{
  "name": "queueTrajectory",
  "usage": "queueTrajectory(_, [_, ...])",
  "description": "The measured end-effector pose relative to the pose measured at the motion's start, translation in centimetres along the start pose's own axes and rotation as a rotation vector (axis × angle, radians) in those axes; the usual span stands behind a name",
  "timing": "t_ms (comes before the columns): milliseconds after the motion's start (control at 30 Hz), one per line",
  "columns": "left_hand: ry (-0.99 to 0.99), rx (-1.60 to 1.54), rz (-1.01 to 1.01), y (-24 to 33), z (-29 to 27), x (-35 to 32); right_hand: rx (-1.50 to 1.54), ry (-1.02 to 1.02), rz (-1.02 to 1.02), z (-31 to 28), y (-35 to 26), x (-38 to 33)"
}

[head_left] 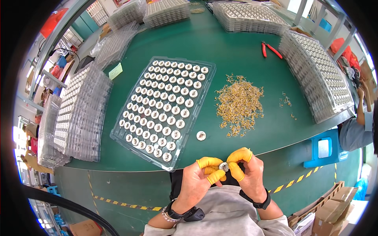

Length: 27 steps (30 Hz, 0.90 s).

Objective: Assembling small electronic components by inserting tiny gold pins into white circular bases and placing them into an organized tray.

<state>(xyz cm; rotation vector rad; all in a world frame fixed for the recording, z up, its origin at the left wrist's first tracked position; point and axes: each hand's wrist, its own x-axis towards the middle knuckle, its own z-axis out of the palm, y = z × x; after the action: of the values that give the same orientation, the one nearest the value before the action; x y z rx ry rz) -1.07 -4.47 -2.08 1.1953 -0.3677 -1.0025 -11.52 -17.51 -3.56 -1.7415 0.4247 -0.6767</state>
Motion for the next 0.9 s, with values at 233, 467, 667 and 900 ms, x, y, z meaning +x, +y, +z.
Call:
queueTrajectory(233, [-0.006, 0.05, -0.005, 0.0, -0.3, -0.2, -0.365, 0.085, -0.472, 0.7, 0.4, 0.3])
queueTrajectory(467, [0.063, 0.213, 0.062, -0.2, -0.3, -0.5, -0.306, -0.092, -0.392, -0.3, 0.3, 0.4])
queueTrajectory(667, [0.045, 0.859, 0.558, -0.2, -0.2, 0.0, -0.158, -0.12, -0.273, -1.0, 0.0, 0.8])
queueTrajectory(900, [0.159, 0.286, 0.145, 2.7, -2.6, -0.8, -0.527, 0.107, -0.279, -2.2, -0.4, 3.0])
